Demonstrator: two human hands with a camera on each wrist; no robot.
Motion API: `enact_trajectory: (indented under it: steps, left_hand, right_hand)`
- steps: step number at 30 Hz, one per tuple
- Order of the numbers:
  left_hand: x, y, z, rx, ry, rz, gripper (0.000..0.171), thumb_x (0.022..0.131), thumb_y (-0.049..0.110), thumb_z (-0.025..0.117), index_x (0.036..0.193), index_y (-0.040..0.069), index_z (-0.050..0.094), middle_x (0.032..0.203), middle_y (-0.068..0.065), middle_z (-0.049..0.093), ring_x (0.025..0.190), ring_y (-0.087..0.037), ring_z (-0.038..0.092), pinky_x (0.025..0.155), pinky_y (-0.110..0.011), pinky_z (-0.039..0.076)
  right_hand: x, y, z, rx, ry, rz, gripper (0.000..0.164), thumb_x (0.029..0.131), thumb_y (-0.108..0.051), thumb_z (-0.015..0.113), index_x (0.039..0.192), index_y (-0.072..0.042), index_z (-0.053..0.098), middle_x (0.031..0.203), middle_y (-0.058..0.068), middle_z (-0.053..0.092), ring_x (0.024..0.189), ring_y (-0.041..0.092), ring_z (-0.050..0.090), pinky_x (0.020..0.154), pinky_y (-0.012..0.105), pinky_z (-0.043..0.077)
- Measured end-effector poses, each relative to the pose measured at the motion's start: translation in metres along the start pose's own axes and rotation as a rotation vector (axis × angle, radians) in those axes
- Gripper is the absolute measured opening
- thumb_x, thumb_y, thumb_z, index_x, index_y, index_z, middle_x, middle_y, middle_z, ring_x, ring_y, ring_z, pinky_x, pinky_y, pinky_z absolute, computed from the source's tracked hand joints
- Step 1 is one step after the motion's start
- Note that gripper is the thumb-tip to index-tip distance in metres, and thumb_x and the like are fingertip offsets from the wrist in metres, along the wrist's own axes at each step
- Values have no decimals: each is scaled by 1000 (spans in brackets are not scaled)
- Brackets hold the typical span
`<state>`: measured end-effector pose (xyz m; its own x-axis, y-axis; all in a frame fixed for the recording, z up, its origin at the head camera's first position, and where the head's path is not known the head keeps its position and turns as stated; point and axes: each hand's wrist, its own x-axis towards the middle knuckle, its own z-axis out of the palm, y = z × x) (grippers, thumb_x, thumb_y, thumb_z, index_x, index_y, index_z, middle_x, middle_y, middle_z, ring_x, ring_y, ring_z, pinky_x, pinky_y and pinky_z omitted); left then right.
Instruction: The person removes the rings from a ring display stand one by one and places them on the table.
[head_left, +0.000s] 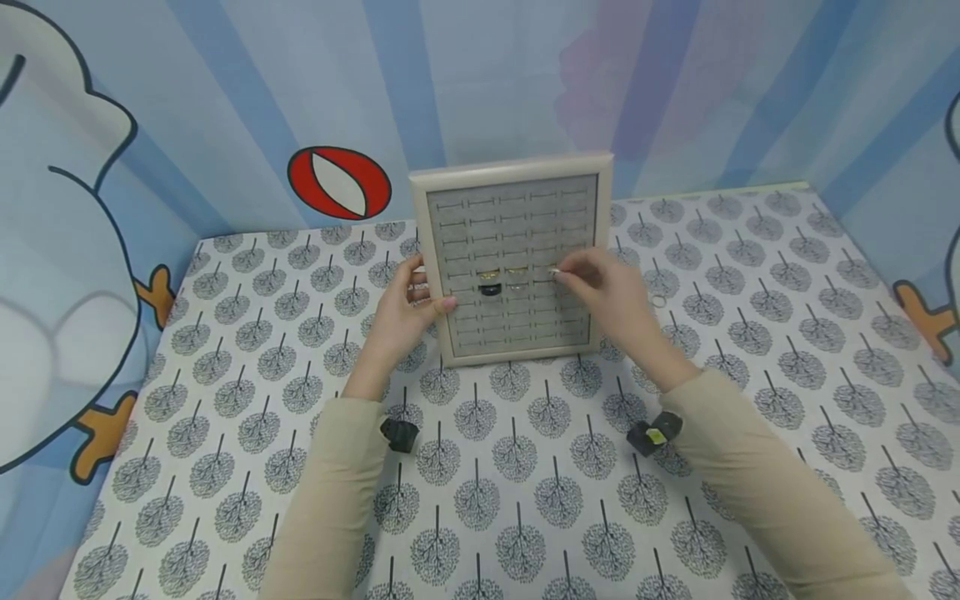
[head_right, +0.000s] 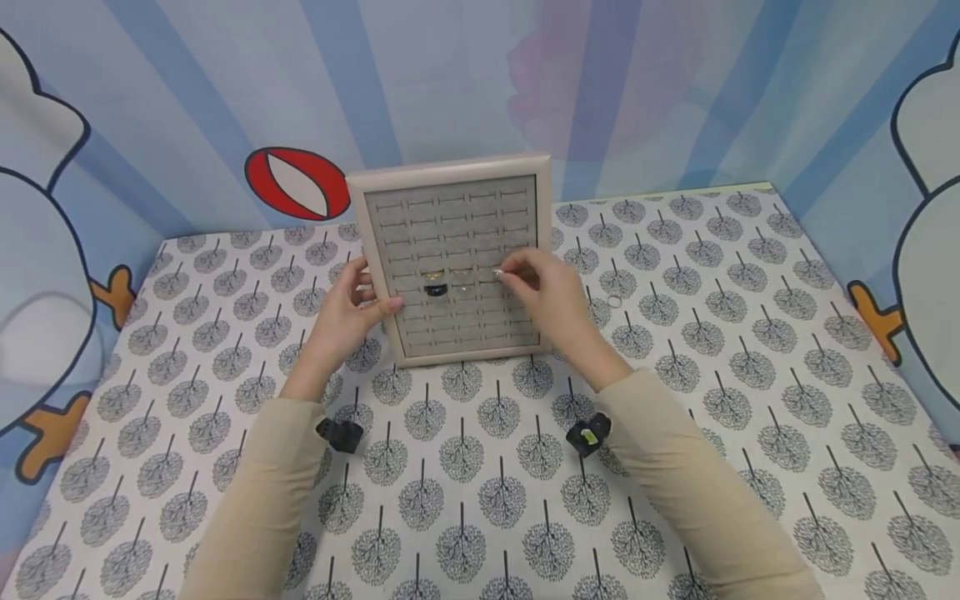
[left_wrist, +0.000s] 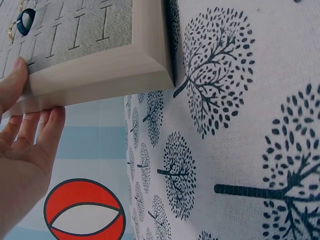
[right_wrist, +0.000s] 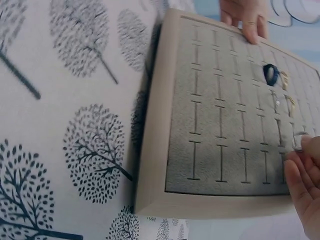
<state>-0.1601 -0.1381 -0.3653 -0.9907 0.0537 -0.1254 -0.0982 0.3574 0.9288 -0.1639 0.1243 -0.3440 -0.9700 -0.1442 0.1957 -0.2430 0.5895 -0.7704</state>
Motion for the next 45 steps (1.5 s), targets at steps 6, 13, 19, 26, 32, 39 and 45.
enact_trajectory:
  steps: [6,13,19,26,32,39,45]
  left_hand:
    - [1,-1,0,-3,-1,-8,76,88,18,70,150,21,26,136,-11,47,125,-26,51,101,-42,49]
    - [0,-1,0,-3,-1,-6,76,88,18,70,150,20,26,137,-11,47,125,-27,51,102,-42,49]
    - [1,-1,-1,-5,-7,5,76,88,17,69,150,20,26,137,-12,47,125,-27,51,101,-42,49]
    - [1,-2,-1,-3,-10,26,76,88,17,69,150,19,26,135,-13,46,123,-28,51,101,-43,50]
    - [1,-3,-1,-2,-3,24,75,88,17,70,150,19,27,133,-13,47,122,-28,52,100,-43,50]
    - [1,-3,0,1,2,24,75,88,17,70,149,19,27,134,-13,48,124,-28,52,101,-43,49]
    - [1,-3,-1,-1,-1,22,75,88,17,70,149,19,28,133,-13,48,124,-28,51,101,-43,49]
  right_hand:
    - [3,7,-23,137,105,159,28,93,-25,63,113,-5,63,112,10,68,92,5,61,91,29,53]
    - [7,25,-53,285,221,285,35,93,-35,62,118,-11,61,94,-17,63,84,-2,61,81,14,53]
    - [9,59,-65,295,267,320,31,95,-25,59,118,-4,59,90,-17,61,81,-5,62,80,11,54]
    - [3,92,-71,129,197,488,44,97,-34,55,129,-5,54,98,-10,59,77,-12,56,102,36,48]
    - [4,131,-69,14,172,568,39,94,-28,60,125,-4,59,110,8,66,77,-6,56,89,28,53]
    - [5,182,-67,-95,62,642,35,94,-29,58,121,-7,61,108,6,66,71,-7,55,93,34,51]
    - [-2,147,-69,-73,45,650,34,95,-22,57,121,0,60,115,15,63,70,-6,53,84,26,52]
